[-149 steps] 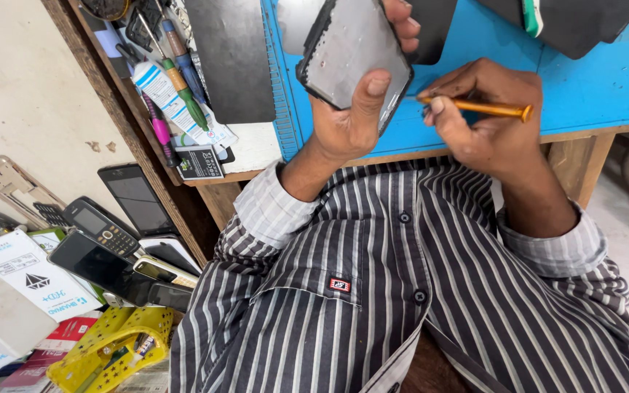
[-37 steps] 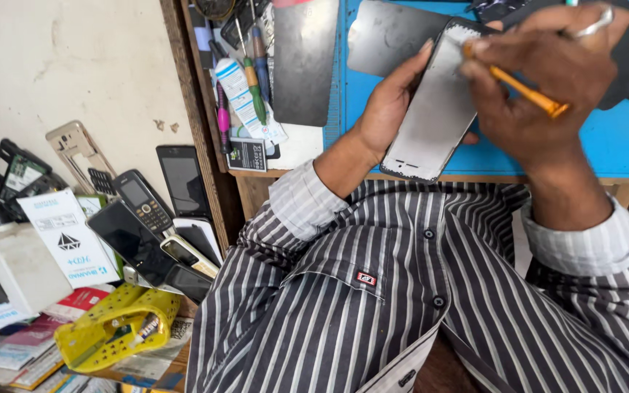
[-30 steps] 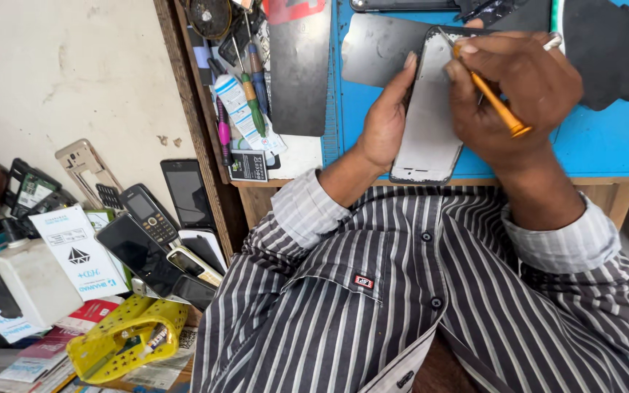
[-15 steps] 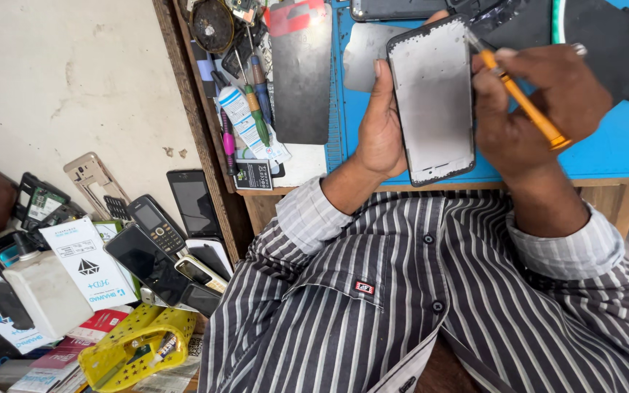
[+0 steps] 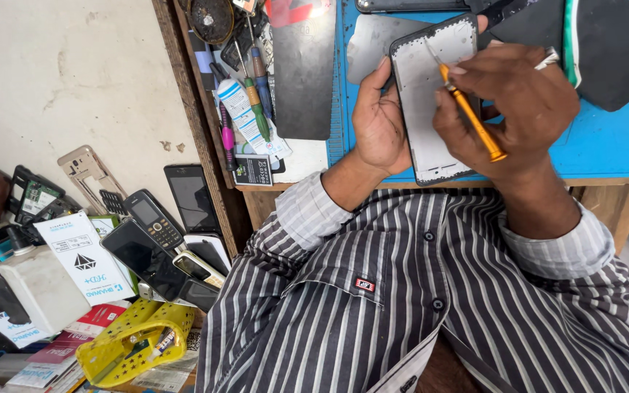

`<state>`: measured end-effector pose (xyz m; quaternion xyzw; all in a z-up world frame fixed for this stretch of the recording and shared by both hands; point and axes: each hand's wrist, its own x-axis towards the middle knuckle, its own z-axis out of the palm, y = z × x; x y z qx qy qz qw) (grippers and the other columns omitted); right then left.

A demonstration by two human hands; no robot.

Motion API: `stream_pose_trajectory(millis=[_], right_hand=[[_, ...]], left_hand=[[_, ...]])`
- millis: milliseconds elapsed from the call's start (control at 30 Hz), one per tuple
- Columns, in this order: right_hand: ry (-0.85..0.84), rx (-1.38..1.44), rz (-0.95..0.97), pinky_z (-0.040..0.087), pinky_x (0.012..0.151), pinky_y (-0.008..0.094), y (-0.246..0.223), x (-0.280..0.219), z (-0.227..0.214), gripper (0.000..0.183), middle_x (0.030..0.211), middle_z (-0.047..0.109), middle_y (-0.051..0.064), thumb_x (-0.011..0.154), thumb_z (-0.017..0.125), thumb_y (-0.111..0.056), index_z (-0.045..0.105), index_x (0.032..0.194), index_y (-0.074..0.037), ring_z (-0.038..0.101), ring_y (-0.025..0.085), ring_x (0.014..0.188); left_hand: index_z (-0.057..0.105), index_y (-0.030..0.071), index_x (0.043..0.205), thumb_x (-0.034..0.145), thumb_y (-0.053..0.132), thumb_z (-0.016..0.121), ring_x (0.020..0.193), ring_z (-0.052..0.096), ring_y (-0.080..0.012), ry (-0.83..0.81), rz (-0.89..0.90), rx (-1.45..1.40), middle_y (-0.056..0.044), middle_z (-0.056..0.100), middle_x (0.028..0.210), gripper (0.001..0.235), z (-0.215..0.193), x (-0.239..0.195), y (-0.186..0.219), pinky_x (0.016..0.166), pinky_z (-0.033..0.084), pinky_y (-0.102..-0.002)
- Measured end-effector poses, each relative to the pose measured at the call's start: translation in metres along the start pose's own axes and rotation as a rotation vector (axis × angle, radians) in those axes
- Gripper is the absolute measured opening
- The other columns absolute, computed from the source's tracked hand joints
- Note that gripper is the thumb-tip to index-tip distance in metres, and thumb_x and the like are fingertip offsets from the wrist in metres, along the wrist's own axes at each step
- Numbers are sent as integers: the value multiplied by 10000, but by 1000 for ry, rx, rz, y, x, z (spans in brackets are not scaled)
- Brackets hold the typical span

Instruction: The person scrapes adhesive residue from the edges of a white smartphone frame using a small metal tool, then brushes the surface with a toothbrush. The person repeats scraping and brushing along the frame edges and corners.

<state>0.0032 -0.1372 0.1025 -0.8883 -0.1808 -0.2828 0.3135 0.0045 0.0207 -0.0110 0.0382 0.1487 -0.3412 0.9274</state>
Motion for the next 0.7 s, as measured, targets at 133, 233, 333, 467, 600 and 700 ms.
stream_pose_trajectory(millis=[133, 233, 333, 467, 600, 700], right_hand=[[7, 35, -33, 521, 779, 356, 0, 5, 7, 165, 1037, 740, 110, 966, 812, -44, 696, 1078, -11, 738, 281, 963], [8, 31, -31, 517, 781, 357, 1, 5, 10, 171, 1024, 738, 105, 966, 814, -51, 693, 1081, -15, 734, 280, 962], [6, -5, -40, 506, 757, 353, 3, 2, 10, 176, 1004, 737, 101, 966, 835, -67, 698, 1062, -11, 733, 273, 944], [-14, -16, -25, 512, 770, 359, 1, 4, 9, 177, 1015, 734, 100, 969, 847, -83, 706, 1058, -24, 724, 273, 957], [-34, 37, -2, 524, 796, 347, -8, 12, 8, 128, 1091, 745, 96, 989, 800, -47, 709, 1072, -14, 728, 267, 1014], [-90, 50, -9, 519, 803, 371, -18, 17, 6, 138, 1039, 750, 95, 955, 799, -67, 715, 1052, -16, 731, 261, 966]], left_hand=[[526, -60, 1431, 1189, 502, 403, 1366, 539, -264, 14, 12, 19, -167, 586, 1399, 624, 2, 0, 0, 1221, 400, -402], [522, -60, 1431, 1183, 505, 411, 1362, 538, -266, 9, 9, 6, -165, 584, 1396, 627, 3, -1, 0, 1218, 398, -399], [517, -58, 1433, 1179, 496, 417, 1362, 532, -259, 51, 17, 18, -158, 579, 1397, 618, 3, -1, 0, 1217, 393, -395], [523, -55, 1429, 1176, 501, 419, 1360, 534, -262, 24, 7, 0, -159, 581, 1397, 620, 5, -1, 0, 1215, 392, -398], [533, -32, 1420, 1158, 495, 423, 1354, 528, -256, 61, 18, 0, -147, 575, 1453, 598, 3, -1, -2, 1206, 390, -392], [541, -10, 1399, 1166, 475, 422, 1353, 534, -256, 136, 50, 94, -139, 578, 1385, 552, -2, -1, -5, 1216, 399, -402]])
